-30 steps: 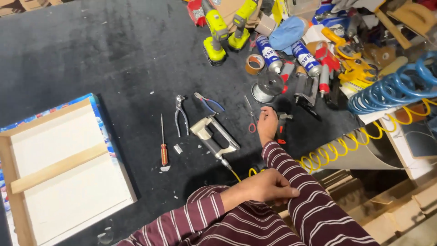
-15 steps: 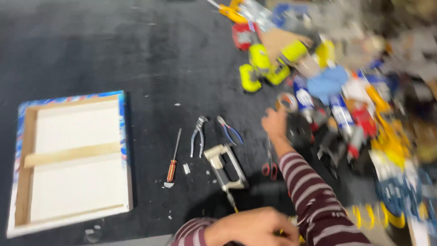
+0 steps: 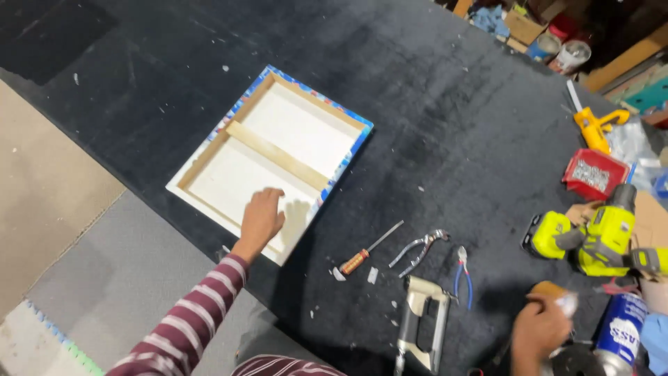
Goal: The person removes strips of printed tape from the edges of a framed poster and then applies brown packing tape across the back of the frame. The person handles the frame and tape by hand on a workbench.
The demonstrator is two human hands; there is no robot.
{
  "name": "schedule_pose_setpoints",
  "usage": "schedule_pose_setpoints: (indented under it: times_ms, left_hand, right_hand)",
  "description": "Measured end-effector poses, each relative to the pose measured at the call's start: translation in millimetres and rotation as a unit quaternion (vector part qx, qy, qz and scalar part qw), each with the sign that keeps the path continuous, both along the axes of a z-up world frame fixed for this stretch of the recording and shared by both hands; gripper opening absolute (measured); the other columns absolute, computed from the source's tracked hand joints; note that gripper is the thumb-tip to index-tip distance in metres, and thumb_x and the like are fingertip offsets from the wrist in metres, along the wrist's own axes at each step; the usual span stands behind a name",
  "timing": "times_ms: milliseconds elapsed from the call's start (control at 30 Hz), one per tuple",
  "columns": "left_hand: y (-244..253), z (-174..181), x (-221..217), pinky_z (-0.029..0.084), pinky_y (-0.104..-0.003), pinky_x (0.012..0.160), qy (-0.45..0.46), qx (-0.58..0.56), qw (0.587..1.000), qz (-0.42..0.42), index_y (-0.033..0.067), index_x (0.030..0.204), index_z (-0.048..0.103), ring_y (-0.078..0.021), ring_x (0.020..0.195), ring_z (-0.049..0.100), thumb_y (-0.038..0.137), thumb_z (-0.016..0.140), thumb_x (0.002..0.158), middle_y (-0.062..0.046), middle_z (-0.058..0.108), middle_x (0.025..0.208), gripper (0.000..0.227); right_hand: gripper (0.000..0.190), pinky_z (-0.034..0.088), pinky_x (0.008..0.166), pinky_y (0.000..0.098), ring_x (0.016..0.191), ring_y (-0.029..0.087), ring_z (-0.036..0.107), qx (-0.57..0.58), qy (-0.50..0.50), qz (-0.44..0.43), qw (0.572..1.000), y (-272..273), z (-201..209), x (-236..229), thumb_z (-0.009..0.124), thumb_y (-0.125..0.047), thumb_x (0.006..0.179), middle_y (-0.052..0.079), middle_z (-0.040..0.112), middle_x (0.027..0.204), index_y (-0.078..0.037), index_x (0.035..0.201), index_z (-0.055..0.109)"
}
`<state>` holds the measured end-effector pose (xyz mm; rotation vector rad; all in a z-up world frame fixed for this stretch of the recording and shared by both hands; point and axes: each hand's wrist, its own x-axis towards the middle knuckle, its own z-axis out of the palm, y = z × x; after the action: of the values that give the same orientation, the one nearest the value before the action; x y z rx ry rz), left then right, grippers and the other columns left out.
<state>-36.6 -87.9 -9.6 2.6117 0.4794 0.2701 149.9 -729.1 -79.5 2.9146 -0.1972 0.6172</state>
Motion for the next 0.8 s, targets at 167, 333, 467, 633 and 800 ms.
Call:
schedule_pose_setpoints:
  times_ms: [167,333,467,633,800]
  left_hand:
    - [110,-97,94,0.041,-0.06,0.103,-0.024,0.253,0.967,-0.012,0.0124,0.142,0.05,-0.0317,0.14,0.045,0.011,0.053,0.084,-0.015,0.05,0.148,0.058]
    - [151,-125,168,0.042,-0.06,0.095,0.029,0.284,0.945,-0.156,0.0189,0.12,0.065,-0.0281,0.116,0.058,0.019,0.052,0.091,-0.008,0.062,0.125,0.031]
    - [158,-111,165,0.048,-0.055,0.076,0.073,0.256,0.927,-0.264,0.0159,0.111,0.069,-0.0304,0.099,0.063,0.028,0.062,0.09,-0.008,0.064,0.111,0.025]
    - [155,-100,144,0.042,-0.063,0.091,0.074,0.272,0.921,-0.268,0.0148,0.118,0.067,-0.0316,0.106,0.059,0.016,0.055,0.096,-0.008,0.063,0.117,0.025]
    - [200,-49,97,0.05,-0.053,0.065,-0.014,0.262,0.929,-0.26,0.0134,0.106,0.066,-0.0333,0.094,0.059,0.017,0.051,0.095,-0.01,0.059,0.107,0.019]
  right_hand:
    - [0.038,0.056,0.087,0.0391,0.089,0.026,0.074,0.142,0.242,0.252,0.926,193,-17,-97,0.06,-0.017,0.069,-0.007,0.081,0.092,-0.041,0.087,0.083]
    - [0.028,0.048,0.086,0.0339,0.093,0.016,0.063,0.186,0.156,0.338,0.909,346,-51,-95,0.056,-0.019,0.078,-0.014,0.07,0.104,-0.04,0.083,0.074]
    - [0.026,0.05,0.099,0.0518,0.107,0.036,0.064,0.068,0.117,0.271,0.953,405,-20,-62,0.073,-0.011,0.069,0.007,0.057,0.133,-0.03,0.087,0.079]
    - [0.027,0.045,0.112,0.0569,0.132,0.032,0.052,0.212,0.178,0.122,0.953,452,7,-75,0.075,-0.02,0.082,0.01,0.054,0.142,-0.027,0.108,0.076]
    - [0.054,0.06,0.093,0.0277,0.096,0.015,0.076,0.321,0.194,0.051,0.926,454,-39,-113,0.057,-0.062,0.089,-0.002,0.081,0.108,-0.022,0.119,0.078]
